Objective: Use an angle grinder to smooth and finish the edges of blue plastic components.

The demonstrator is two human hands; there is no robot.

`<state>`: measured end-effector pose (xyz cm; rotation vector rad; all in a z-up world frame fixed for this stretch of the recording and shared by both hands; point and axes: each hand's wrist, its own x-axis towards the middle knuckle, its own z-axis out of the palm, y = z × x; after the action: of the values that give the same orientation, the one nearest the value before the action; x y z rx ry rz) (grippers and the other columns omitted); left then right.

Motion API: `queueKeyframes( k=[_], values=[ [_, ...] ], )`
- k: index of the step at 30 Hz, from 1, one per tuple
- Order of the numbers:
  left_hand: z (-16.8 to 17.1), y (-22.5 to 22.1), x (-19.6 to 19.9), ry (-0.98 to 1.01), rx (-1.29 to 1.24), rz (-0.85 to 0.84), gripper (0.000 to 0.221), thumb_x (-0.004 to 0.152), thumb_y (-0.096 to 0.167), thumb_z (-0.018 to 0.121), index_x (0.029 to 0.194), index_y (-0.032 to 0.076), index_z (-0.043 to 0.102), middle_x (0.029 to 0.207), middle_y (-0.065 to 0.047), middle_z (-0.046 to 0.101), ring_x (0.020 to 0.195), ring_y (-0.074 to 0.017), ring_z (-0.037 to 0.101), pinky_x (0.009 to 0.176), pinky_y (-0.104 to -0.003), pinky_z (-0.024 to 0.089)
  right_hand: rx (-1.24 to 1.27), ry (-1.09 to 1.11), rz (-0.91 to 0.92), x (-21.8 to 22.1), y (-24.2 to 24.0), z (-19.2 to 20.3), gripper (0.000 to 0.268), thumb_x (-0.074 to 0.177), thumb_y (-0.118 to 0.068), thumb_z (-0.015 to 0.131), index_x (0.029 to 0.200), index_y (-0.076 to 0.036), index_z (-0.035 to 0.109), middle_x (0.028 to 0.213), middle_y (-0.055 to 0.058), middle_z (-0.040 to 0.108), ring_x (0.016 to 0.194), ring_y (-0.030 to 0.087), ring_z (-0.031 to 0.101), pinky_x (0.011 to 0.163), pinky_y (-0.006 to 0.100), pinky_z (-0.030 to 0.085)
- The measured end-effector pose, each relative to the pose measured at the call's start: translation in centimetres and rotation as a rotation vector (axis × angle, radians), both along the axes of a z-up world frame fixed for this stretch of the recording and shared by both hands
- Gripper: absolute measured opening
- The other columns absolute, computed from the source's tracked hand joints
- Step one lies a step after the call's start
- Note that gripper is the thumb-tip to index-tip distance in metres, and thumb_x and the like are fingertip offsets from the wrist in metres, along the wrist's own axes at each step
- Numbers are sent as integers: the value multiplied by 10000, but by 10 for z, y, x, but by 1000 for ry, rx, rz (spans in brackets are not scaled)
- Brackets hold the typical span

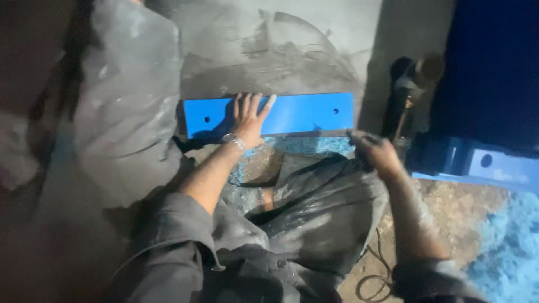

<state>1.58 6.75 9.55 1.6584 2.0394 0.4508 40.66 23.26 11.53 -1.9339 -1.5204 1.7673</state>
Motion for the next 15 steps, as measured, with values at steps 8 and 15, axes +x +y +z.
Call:
queueKeyframes(
  k=[8,15],
  values=[
    [18,16,-29,101,-132,-214,1142,545,235,944,1539,221,383,1494,-215,423,1366,-465,388,1144,-588,297,466,-221,160,-80,-82,70,350,953,-339,721,1077,-12,731,875,73,725,811,137,650,731,294,492],
    [-1,23,-75,-34,-222,-258,513,825,461,708,1293,253,731,1289,-121,738,1241,-319,673,1115,-444,522,565,-123,65,-76,-72,46,323,963,-328,729,885,-21,667,769,16,656,740,89,555,688,275,464]
  ],
)
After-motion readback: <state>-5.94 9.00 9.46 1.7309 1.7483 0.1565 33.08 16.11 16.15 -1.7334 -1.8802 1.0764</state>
